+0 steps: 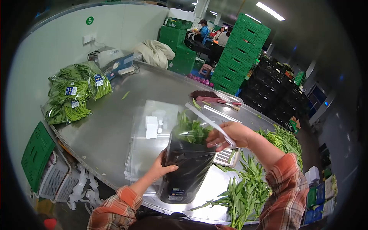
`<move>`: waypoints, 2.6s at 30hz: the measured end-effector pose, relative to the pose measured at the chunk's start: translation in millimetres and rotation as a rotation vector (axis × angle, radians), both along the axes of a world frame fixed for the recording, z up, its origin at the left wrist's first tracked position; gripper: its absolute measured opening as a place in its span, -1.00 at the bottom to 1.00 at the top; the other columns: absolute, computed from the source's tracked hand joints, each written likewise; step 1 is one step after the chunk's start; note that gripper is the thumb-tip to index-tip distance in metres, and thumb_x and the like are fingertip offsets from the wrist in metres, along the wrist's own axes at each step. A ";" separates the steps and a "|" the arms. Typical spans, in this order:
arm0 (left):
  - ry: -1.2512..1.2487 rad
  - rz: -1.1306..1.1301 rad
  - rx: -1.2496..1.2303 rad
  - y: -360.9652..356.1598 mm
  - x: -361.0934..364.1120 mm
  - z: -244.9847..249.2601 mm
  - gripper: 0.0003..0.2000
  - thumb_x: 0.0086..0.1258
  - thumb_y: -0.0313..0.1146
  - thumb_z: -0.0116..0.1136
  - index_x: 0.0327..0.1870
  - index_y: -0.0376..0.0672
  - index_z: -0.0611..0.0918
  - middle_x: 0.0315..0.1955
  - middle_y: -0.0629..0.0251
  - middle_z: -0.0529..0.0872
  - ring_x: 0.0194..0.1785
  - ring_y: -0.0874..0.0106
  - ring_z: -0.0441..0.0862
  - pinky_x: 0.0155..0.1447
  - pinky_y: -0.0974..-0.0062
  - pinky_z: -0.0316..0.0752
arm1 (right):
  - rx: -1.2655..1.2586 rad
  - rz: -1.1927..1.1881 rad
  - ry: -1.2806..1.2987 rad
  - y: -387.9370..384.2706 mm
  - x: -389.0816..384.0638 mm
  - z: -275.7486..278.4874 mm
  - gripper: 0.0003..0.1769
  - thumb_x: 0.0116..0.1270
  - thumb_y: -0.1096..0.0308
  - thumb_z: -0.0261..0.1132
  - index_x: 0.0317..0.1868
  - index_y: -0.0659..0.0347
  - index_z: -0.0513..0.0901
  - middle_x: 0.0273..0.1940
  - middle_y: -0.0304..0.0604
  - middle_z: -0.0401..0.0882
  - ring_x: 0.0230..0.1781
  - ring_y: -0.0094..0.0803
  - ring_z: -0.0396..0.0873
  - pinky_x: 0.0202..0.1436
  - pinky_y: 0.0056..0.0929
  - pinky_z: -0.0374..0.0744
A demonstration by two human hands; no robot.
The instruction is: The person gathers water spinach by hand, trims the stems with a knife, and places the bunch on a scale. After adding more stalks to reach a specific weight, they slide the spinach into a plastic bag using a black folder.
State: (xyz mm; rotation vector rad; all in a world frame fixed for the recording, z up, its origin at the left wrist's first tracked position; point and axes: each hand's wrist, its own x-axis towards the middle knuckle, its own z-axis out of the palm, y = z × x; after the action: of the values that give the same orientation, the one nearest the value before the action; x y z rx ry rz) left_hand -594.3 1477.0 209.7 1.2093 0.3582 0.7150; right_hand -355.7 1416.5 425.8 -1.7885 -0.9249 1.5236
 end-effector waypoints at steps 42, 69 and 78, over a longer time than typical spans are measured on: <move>-0.094 -0.282 -0.375 54.1 -8.5 -56.6 -0.44 0.30 -0.27 0.17 0.30 -0.19 0.30 0.14 0.19 0.49 0.23 0.28 0.43 0.32 0.14 0.32 | 0.781 -0.366 0.036 36.6 37.4 -99.7 -0.84 0.31 0.25 0.27 -0.18 0.10 0.58 -0.42 -0.39 0.53 -0.48 -0.70 0.48 -0.55 -0.75 0.26; 0.300 0.292 0.818 -77.2 -157.1 143.5 -0.71 0.24 -0.51 -0.01 -0.01 -0.35 0.55 0.05 0.18 0.55 0.15 0.40 0.48 0.14 0.46 0.43 | 1.421 0.148 -0.982 -182.9 -64.7 -51.8 -0.82 0.13 0.50 0.24 -0.25 0.19 0.70 -0.16 -0.08 0.62 -0.10 -0.20 0.55 -0.01 -0.34 0.50; 0.316 0.264 -0.628 -192.5 -236.1 -119.6 -0.48 0.45 -0.20 0.02 0.35 -0.16 0.21 0.15 0.14 0.44 0.16 0.32 0.43 0.16 0.33 0.39 | 0.163 -0.681 -0.027 -347.9 -178.9 -317.7 -0.50 0.45 0.21 0.04 0.27 0.34 0.30 0.16 -0.03 0.40 -0.09 -0.34 0.58 -0.20 -0.44 0.59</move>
State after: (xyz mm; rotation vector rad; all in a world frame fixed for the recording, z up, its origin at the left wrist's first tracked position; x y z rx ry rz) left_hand -830.4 1284.5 90.1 0.6741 0.9428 0.5690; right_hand -534.5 1068.6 108.2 -1.7545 -0.3650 0.9612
